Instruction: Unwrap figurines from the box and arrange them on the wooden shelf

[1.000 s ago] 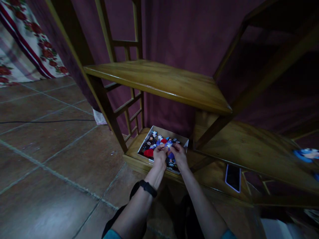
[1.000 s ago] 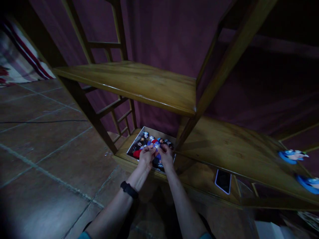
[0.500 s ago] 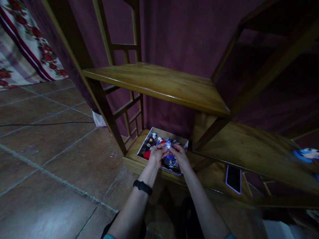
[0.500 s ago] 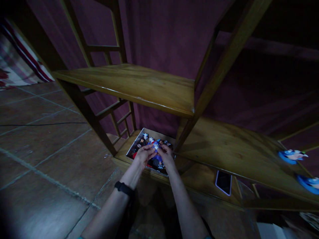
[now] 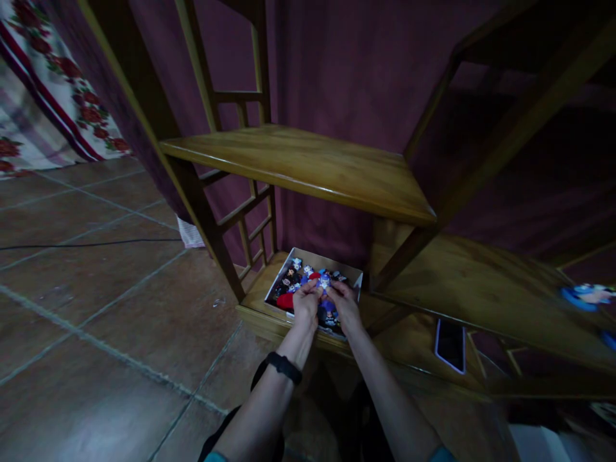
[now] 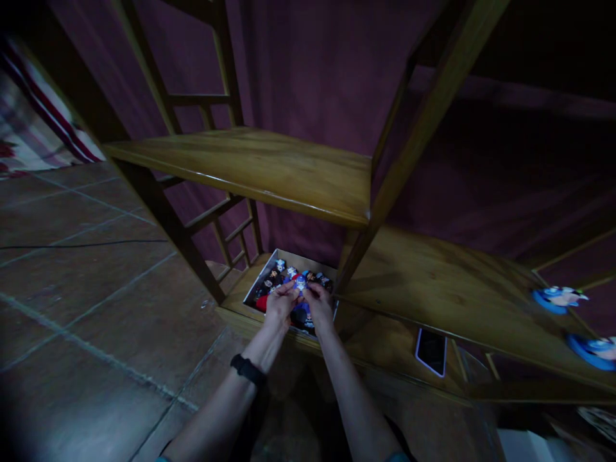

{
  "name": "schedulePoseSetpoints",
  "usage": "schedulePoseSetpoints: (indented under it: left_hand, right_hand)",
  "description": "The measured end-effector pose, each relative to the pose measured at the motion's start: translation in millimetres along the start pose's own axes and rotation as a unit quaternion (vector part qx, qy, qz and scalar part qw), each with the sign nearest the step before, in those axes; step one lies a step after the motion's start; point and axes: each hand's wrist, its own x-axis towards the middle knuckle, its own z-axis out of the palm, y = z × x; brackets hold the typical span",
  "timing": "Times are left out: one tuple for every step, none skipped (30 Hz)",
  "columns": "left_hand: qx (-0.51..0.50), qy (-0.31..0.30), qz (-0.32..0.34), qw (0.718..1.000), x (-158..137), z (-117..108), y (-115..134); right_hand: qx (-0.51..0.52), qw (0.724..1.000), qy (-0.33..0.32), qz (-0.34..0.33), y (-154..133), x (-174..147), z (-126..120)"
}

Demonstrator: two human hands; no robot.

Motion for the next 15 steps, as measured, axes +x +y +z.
schedulePoseSetpoints:
  left_hand:
    - [-0.007, -0.006, -0.004, 1.000, 0, 0, 0]
    - [-0.013, -0.019, -0.010, 1.000, 1, 0, 1]
    - [-0.018, -0.037, -0.018, 0.999, 1, -1, 4]
    - [-0.023, -0.058, -0.025, 0.998, 1, -1, 6]
    - [-0.028, -0.080, -0.029, 0.996, 2, -2, 9]
    - [-0.032, -0.098, -0.032, 0.994, 2, -2, 13]
    - [-0.034, -0.114, -0.033, 0.992, 3, -3, 16]
    - [-0.035, -0.128, -0.032, 0.991, 4, -3, 19]
    - [-0.033, -0.139, -0.032, 0.989, 5, -4, 21]
    - [-0.029, -0.149, -0.032, 0.988, 6, -4, 23]
    - [-0.023, -0.158, -0.032, 0.987, 7, -5, 25]
    - [-0.018, -0.164, -0.034, 0.986, 8, -5, 26]
    - [-0.013, -0.169, -0.034, 0.985, 9, -6, 27]
    - [-0.010, -0.171, -0.035, 0.985, 9, -6, 28]
    - [-0.008, -0.171, -0.035, 0.985, 10, -7, 28]
  right_hand:
    - [-0.001, 1.000, 0.005, -0.009, 0, 0, 0]
    - [0.000, 1.000, 0.004, -0.021, -1, 0, 0]
    - [0.001, 0.999, -0.001, -0.037, -4, -1, 0]
    - [0.001, 0.998, -0.011, -0.056, -6, -1, 0]
    - [0.000, 0.997, -0.024, -0.075, -9, -2, 0]
    - [-0.001, 0.995, -0.036, -0.092, -12, -2, 0]
    - [-0.003, 0.993, -0.045, -0.107, -14, -2, 0]
    - [-0.004, 0.992, -0.049, -0.117, -16, -1, -1]
    - [-0.004, 0.991, -0.049, -0.124, -17, -1, -1]
    - [-0.003, 0.991, -0.049, -0.127, -17, 0, 0]
    - [0.000, 0.991, -0.047, -0.128, -17, 1, 0]
    - [0.003, 0.990, -0.047, -0.130, -17, 2, 0]
    - [0.003, 0.990, -0.049, -0.131, -17, 3, 1]
    - [0.003, 0.990, -0.052, -0.134, -17, 3, 1]
    - [0.000, 0.989, -0.055, -0.137, -17, 3, 1]
